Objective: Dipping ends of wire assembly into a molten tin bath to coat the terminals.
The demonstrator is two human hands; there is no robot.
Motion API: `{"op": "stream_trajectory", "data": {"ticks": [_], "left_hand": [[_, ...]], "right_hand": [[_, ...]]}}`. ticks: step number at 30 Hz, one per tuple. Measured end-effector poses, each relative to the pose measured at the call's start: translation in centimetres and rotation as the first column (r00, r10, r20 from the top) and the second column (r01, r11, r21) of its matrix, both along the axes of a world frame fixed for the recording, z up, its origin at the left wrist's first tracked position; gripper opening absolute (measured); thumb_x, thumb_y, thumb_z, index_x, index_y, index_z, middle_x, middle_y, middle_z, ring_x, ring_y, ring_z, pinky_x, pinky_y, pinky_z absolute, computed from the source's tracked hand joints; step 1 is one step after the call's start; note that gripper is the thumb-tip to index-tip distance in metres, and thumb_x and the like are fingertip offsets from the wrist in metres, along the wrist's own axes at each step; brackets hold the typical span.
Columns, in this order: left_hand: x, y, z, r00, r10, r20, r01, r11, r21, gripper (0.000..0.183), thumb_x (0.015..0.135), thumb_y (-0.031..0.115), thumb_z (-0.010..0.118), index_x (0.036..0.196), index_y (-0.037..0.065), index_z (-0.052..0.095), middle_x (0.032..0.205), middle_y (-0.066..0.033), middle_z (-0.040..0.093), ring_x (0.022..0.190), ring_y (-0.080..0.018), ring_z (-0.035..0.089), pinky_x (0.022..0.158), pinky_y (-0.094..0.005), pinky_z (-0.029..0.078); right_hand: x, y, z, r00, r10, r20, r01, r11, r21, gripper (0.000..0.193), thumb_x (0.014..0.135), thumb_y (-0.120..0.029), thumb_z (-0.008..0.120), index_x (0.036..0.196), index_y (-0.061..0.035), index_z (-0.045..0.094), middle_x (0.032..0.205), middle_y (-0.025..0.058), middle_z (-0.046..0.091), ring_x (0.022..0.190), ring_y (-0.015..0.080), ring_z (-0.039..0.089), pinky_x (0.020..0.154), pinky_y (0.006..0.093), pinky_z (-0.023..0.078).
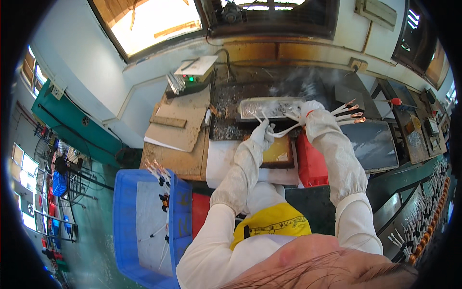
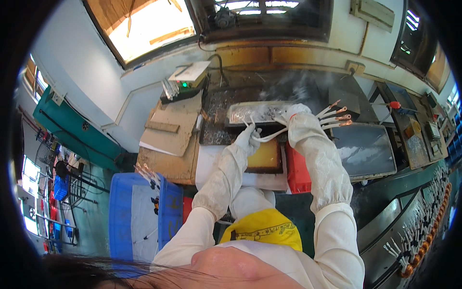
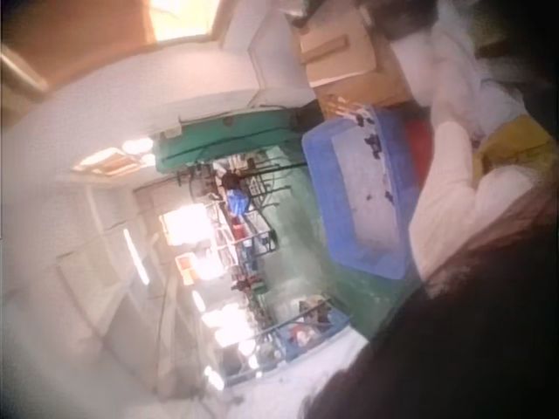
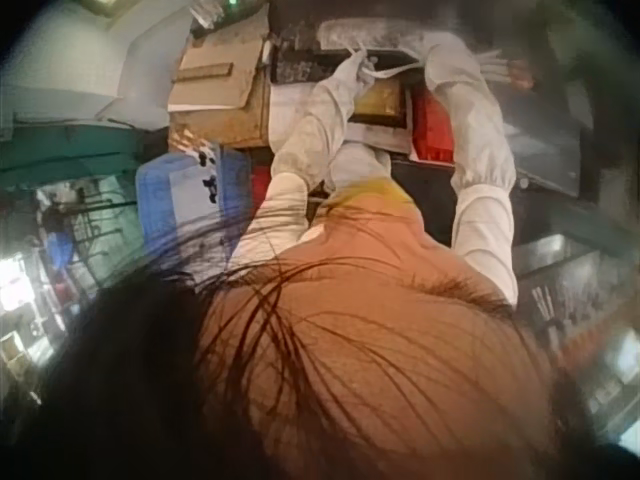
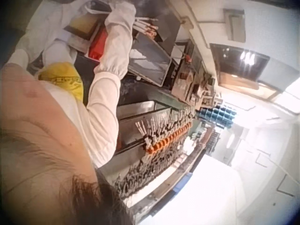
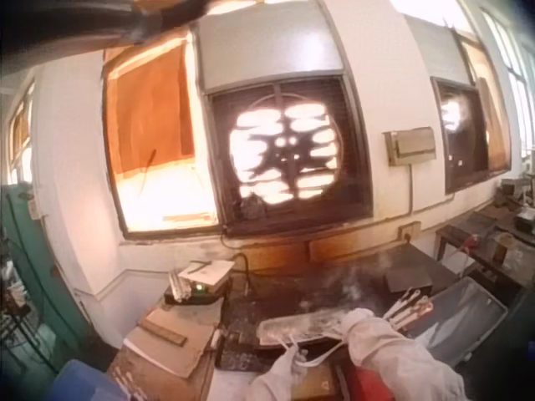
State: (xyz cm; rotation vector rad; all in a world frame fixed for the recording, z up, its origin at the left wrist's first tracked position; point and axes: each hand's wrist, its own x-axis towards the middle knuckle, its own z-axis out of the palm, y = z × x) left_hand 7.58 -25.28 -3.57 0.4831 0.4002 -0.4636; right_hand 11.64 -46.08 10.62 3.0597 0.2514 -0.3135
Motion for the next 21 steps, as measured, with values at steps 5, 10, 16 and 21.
{"op": "stream_trajectory", "data": {"ticks": [5, 10, 16, 21], "left_hand": [[0.2, 0.3, -0.7, 1.000, -0.021, 0.009, 0.022, 0.999, -0.035, 0.032, 0.097, 0.032, 0.061, 0.100, 0.002, 0.053, 0.067, 0.0019, 0.055, 0.050, -0.0051, 0.052, 0.034, -0.0171, 0.033], [-0.1, 0.2, -0.4, 0.999, -0.017, -0.028, 0.016, 0.999, -0.039, 0.032, 0.096, 0.031, 0.062, 0.102, 0.001, 0.053, 0.065, 0.0020, 0.054, 0.049, -0.0049, 0.051, 0.033, -0.0173, 0.031], [-0.2, -0.1, 0.1, 0.999, -0.005, -0.037, 0.003, 0.998, -0.056, 0.032, 0.096, 0.029, 0.062, 0.104, 0.000, 0.051, 0.067, 0.0015, 0.053, 0.050, -0.0055, 0.051, 0.032, -0.0175, 0.032], [0.1, 0.4, -0.1, 0.999, -0.003, -0.052, -0.002, 0.995, -0.104, 0.032, 0.096, 0.030, 0.062, 0.101, 0.000, 0.052, 0.065, 0.0016, 0.054, 0.049, -0.0050, 0.052, 0.033, -0.0176, 0.034]], "right_hand": [[1.0, -0.1, -0.8, 0.999, -0.023, -0.048, 0.022, 0.999, -0.033, 0.062, 0.065, -0.024, 0.077, 0.124, -0.0145, 0.061, 0.113, 0.0164, 0.068, 0.106, 0.0335, 0.065, 0.090, 0.0421, 0.053], [0.2, 0.7, 0.4, 0.994, -0.025, -0.108, 0.016, 0.997, -0.080, 0.065, 0.065, -0.022, 0.076, 0.128, -0.0156, 0.059, 0.116, 0.0147, 0.067, 0.107, 0.0328, 0.064, 0.088, 0.0430, 0.053], [1.0, -0.2, -1.8, 0.999, -0.038, 0.002, 0.038, 0.996, -0.084, 0.051, 0.091, -0.058, 0.051, 0.116, -0.0183, 0.071, 0.115, 0.0056, 0.070, 0.107, 0.0261, 0.067, 0.083, 0.0444, 0.055], [0.0, 0.4, 0.1, 1.000, 0.012, -0.017, -0.013, 0.998, -0.056, 0.050, 0.078, -0.040, 0.063, 0.122, -0.0153, 0.065, 0.114, 0.0111, 0.069, 0.107, 0.0302, 0.066, 0.086, 0.0433, 0.054]]}}
